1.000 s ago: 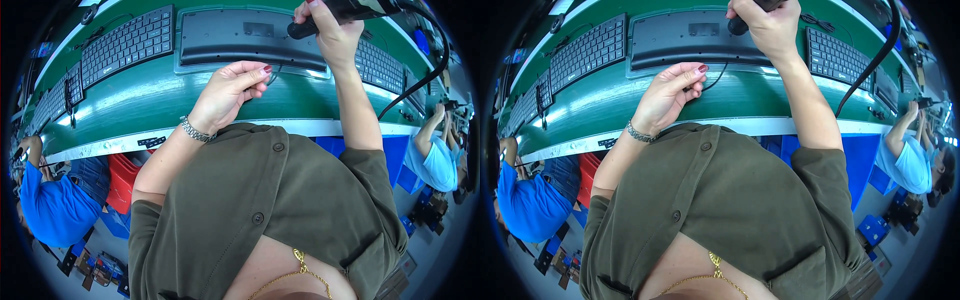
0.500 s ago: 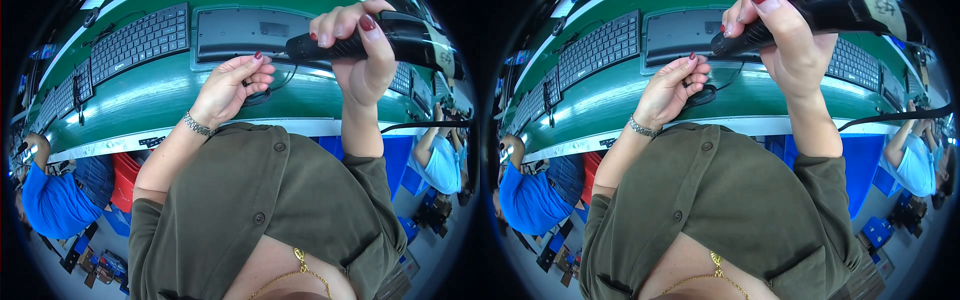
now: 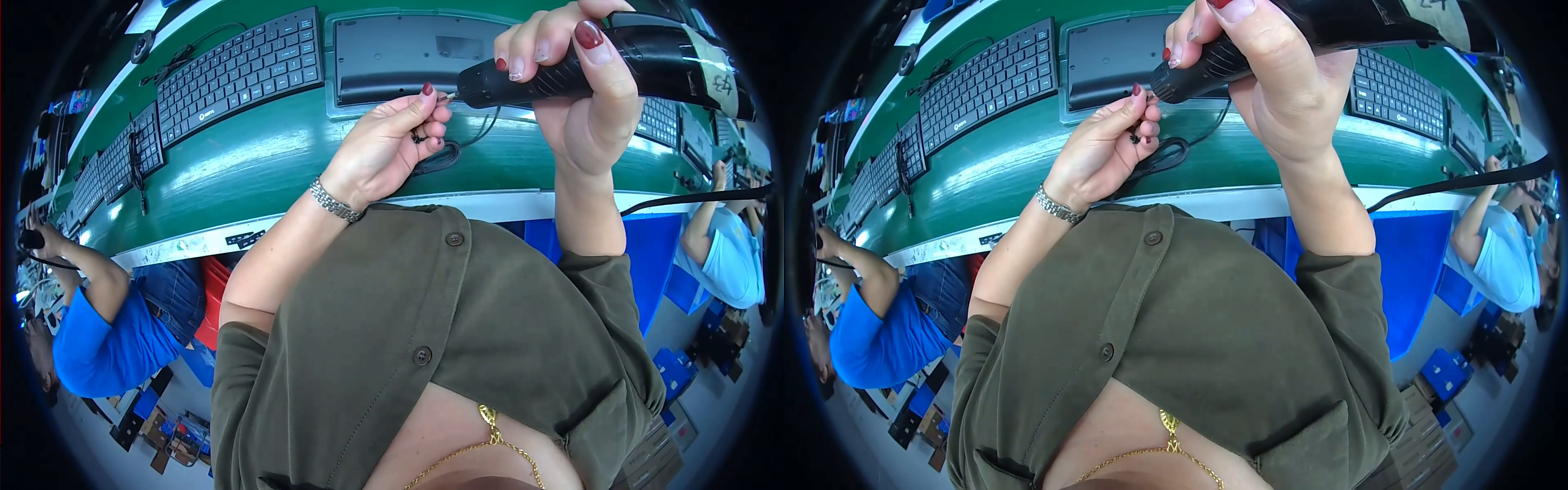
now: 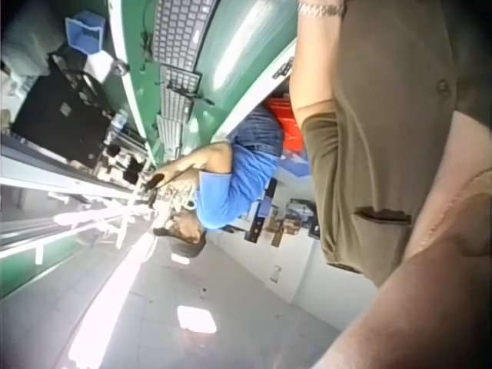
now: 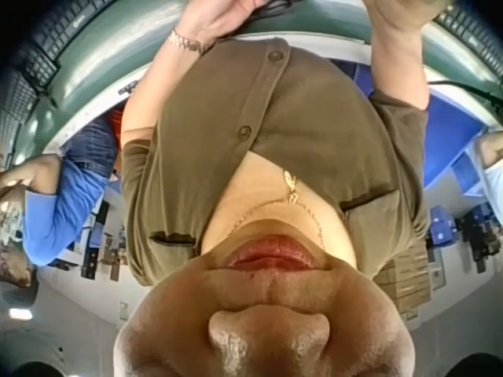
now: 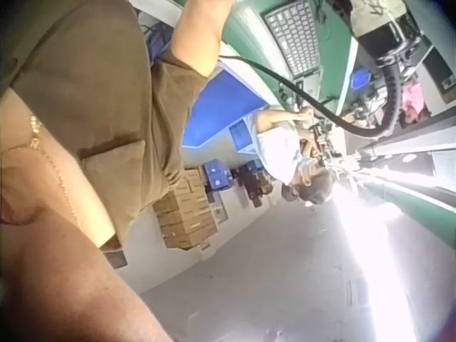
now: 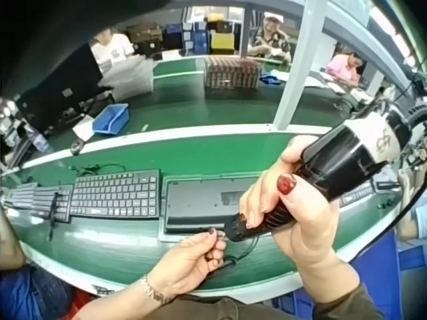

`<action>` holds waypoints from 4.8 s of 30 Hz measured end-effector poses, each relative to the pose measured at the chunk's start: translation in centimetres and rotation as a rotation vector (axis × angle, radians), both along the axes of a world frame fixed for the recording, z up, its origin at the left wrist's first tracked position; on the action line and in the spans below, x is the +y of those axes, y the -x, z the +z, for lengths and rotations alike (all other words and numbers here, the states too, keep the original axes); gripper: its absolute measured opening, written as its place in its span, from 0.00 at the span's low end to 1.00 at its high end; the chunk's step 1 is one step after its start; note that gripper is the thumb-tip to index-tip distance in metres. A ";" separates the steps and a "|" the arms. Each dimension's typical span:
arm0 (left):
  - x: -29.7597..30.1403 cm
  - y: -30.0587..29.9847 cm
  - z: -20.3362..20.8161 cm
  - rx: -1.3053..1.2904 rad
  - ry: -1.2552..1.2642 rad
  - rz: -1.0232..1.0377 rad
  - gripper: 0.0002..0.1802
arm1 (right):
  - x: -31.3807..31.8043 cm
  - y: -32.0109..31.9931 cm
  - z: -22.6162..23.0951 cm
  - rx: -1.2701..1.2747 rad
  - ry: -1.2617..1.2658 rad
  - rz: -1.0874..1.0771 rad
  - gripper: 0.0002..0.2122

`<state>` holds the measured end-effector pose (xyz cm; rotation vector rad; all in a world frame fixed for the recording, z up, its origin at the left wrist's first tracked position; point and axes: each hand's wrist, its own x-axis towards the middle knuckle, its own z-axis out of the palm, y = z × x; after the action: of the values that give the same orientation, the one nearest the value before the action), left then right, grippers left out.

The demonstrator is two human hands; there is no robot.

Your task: Assembling electronic components using an electric screwdriver.

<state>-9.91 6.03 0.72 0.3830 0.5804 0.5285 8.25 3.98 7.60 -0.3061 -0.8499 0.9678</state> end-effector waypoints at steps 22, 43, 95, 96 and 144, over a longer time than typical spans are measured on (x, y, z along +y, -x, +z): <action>2.1 1.8 -0.2 -0.035 0.021 -0.121 0.10 | 0.8 1.6 0.2 -0.006 0.023 -0.041 0.14; 2.9 3.8 0.9 0.203 -0.154 -0.101 0.16 | 5.7 -2.1 -6.4 -0.350 0.241 -0.413 0.12; 6.2 10.1 1.2 0.174 -0.089 -0.161 0.13 | 12.5 1.1 -7.4 -0.199 0.237 -0.483 0.10; 6.3 10.3 1.1 0.187 -0.085 -0.155 0.13 | 12.5 1.6 -7.2 -0.201 0.247 -0.496 0.10; 4.2 26.7 1.5 0.057 -0.069 0.253 0.08 | 8.3 26.2 2.7 -0.202 0.053 0.214 0.14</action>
<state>-36.62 10.26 2.26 0.3929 0.6713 0.7839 -17.98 12.28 10.28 -0.3680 -1.0584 1.1740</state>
